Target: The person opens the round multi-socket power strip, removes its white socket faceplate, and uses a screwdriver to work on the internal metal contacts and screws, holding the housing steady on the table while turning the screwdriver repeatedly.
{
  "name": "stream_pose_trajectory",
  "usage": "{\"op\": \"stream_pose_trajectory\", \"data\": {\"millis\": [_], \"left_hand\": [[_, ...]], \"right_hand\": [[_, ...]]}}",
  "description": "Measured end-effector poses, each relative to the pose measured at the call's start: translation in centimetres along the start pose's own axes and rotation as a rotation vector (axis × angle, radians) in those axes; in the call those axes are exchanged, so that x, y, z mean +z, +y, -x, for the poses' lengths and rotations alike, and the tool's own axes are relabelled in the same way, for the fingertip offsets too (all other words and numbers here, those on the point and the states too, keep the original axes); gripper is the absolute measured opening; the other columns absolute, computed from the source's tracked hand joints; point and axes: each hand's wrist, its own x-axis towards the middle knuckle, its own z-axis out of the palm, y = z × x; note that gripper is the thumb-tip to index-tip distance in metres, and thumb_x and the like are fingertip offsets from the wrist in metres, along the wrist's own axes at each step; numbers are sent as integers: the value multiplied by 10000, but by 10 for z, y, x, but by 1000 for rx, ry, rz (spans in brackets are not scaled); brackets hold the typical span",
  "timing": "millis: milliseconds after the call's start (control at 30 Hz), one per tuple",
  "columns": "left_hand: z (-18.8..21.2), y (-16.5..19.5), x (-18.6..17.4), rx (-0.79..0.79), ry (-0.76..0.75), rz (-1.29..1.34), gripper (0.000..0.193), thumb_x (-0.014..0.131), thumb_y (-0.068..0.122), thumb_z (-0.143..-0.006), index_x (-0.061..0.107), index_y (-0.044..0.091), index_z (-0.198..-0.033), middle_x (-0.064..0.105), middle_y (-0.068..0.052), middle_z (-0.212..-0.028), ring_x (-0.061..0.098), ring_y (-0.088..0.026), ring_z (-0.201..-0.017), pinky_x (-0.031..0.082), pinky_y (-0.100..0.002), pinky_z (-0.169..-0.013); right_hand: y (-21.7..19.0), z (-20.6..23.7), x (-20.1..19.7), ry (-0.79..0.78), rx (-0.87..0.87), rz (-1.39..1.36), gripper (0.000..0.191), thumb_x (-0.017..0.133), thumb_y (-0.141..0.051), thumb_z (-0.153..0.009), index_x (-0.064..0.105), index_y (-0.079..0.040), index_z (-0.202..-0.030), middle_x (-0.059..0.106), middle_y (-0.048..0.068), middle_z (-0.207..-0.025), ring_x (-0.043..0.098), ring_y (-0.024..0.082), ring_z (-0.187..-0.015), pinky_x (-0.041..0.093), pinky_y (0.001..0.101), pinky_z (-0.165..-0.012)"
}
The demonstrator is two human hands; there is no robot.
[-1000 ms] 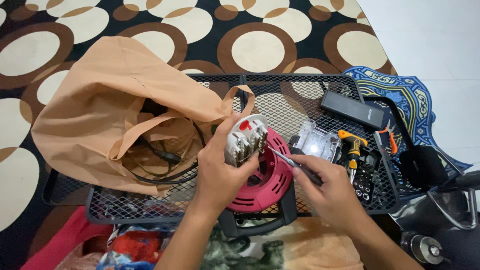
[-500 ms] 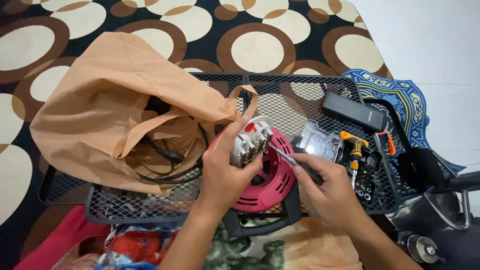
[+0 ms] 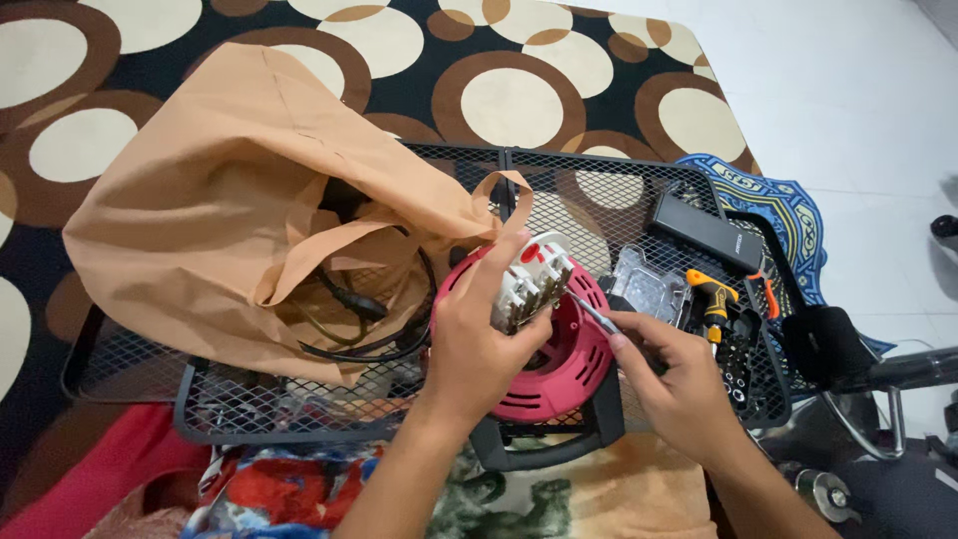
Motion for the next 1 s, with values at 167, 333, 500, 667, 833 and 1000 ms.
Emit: {"op": "stream_pose_trajectory", "data": {"millis": [167, 333, 500, 667, 833, 1000], "left_hand": [[0, 0, 1, -12, 11, 20, 685, 806, 66, -782, 554, 55, -1419, 706, -189, -1187, 697, -352, -1099, 546, -410, -939], [2, 0, 1, -107, -4, 127, 774, 784, 60, -762, 485, 57, -1476, 708, -180, -1170, 723, -320, -1064, 561, -384, -910], [3, -5, 4, -9, 0, 67, 569, 818, 60, -783, 600, 42, -1309, 711, -176, -1144, 728, -340, -1046, 575, -391, -885], [4, -8, 6, 4, -43, 25, 543, 801, 46, -783, 611, 39, -1291, 695, -175, -1072, 708, -363, -1002, 559, -427, -849], [4, -7, 6, -7, 6, 16, 530, 802, 57, -787, 600, 35, -1277, 691, -177, -1096, 707, -360, -1005, 559, -418, -836], [4, -3, 5, -38, 6, 33, 515, 798, 59, -793, 606, 39, -1271, 696, -170, -1095, 715, -353, -996, 566, -409, -823]], "right_hand": [[0, 1, 1, 11, -16, 6, 282, 612, -108, -982, 715, 17, -1212, 678, -5, -739, 558, 29, -637, 463, 217, -549], [5, -3, -8, -75, 152, -206, 283, 576, -125, -998, 731, 30, -1175, 633, -29, -739, 482, 13, -602, 368, 202, -501], [12, -11, -25, -174, 364, -416, 272, 542, -191, -1029, 690, 27, -963, 485, -49, -619, 363, 42, -477, 262, 233, -415], [5, -16, -28, -149, 219, -127, 336, 560, -209, -1054, 689, 41, -870, 453, -45, -616, 366, 53, -504, 280, 257, -432], [-22, -3, -9, 117, -86, 378, 160, 650, -160, -956, 703, -9, -959, 598, 73, -638, 533, 143, -507, 437, 311, -487], [-41, 5, -1, 247, -533, 608, 102, 696, -103, -944, 675, -18, -995, 649, 112, -827, 623, 268, -661, 486, 362, -592]]}}
